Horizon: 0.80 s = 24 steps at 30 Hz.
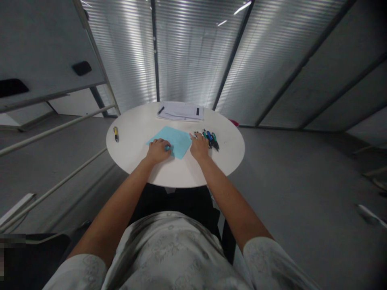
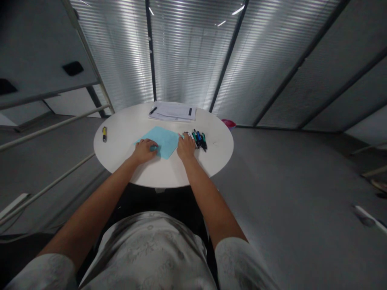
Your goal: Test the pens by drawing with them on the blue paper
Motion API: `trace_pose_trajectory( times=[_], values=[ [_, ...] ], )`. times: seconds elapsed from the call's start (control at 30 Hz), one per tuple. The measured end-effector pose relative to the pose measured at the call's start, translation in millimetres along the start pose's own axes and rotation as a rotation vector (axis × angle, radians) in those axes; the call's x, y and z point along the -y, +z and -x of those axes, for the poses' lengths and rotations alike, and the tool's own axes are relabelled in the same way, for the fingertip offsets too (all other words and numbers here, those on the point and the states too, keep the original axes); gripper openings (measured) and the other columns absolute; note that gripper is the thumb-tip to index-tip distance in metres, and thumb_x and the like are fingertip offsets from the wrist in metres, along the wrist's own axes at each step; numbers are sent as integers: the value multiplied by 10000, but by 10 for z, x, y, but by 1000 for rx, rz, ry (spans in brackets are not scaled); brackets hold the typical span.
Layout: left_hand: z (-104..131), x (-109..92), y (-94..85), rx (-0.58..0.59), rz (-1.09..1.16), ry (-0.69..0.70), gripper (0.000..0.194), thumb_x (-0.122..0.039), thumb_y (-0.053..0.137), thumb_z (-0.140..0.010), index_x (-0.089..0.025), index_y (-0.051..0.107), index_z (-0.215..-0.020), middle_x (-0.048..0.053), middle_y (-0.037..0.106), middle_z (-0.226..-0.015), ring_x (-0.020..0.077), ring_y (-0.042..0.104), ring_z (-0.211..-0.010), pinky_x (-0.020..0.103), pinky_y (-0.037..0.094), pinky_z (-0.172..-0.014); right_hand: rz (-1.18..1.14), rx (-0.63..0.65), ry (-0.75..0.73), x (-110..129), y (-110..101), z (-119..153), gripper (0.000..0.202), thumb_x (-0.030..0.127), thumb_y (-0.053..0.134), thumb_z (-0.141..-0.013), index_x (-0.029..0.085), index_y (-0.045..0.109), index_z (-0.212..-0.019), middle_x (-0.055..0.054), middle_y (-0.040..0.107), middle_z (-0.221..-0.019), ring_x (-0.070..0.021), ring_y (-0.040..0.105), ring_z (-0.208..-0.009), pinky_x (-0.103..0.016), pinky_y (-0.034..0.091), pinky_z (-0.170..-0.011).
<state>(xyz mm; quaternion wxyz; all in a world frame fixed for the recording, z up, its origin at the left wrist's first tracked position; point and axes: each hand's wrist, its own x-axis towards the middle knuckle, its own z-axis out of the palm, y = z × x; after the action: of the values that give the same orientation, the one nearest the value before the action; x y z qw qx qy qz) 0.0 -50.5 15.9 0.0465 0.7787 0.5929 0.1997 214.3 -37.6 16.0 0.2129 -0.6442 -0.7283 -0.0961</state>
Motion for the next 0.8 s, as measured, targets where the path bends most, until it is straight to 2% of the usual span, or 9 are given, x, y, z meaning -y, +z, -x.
trace_pose_trajectory(
  times=[0.1,0.3,0.53,0.63,0.8],
  values=[
    [0,6,2,-4,1,2,344,-341,563,-777,-253,689,-1084,83,626,-1206,319,502,-1158,490,379,-969,-5,-15,27,-15,-16,14,445,133,321,-939,147,621,-1267,-180,507,-1350,-308,460,-1174,-463,333,-939],
    [-5,18,20,-8,-2,3,344,-344,558,-776,-264,686,-1085,79,629,-1205,318,504,-1154,488,374,-974,-37,-10,111,-35,-46,46,387,132,394,-870,118,699,-1108,-218,550,-1250,-351,429,-1179,-512,318,-930],
    [-8,24,13,-7,1,-8,348,-352,558,-776,-259,690,-1084,85,625,-1218,326,499,-1167,500,371,-976,-71,-8,192,-55,-46,37,378,171,464,-836,136,697,-1132,-217,569,-1198,-351,440,-1175,-516,343,-939],
    [1,8,23,-4,3,-12,342,-349,557,-777,-260,687,-1080,88,623,-1221,327,498,-1171,505,362,-983,-83,-15,142,-54,-56,27,365,169,474,-839,151,707,-1120,-196,564,-1222,-333,450,-1185,-494,361,-958],
    [-69,14,-27,-39,27,-84,361,-305,530,-785,-269,658,-1121,87,618,-1224,313,509,-1174,494,376,-977,-145,79,-97,-49,-22,-7,341,155,479,-860,217,723,-1090,-103,612,-1187,-236,519,-1161,-393,379,-1021]
  ],
)
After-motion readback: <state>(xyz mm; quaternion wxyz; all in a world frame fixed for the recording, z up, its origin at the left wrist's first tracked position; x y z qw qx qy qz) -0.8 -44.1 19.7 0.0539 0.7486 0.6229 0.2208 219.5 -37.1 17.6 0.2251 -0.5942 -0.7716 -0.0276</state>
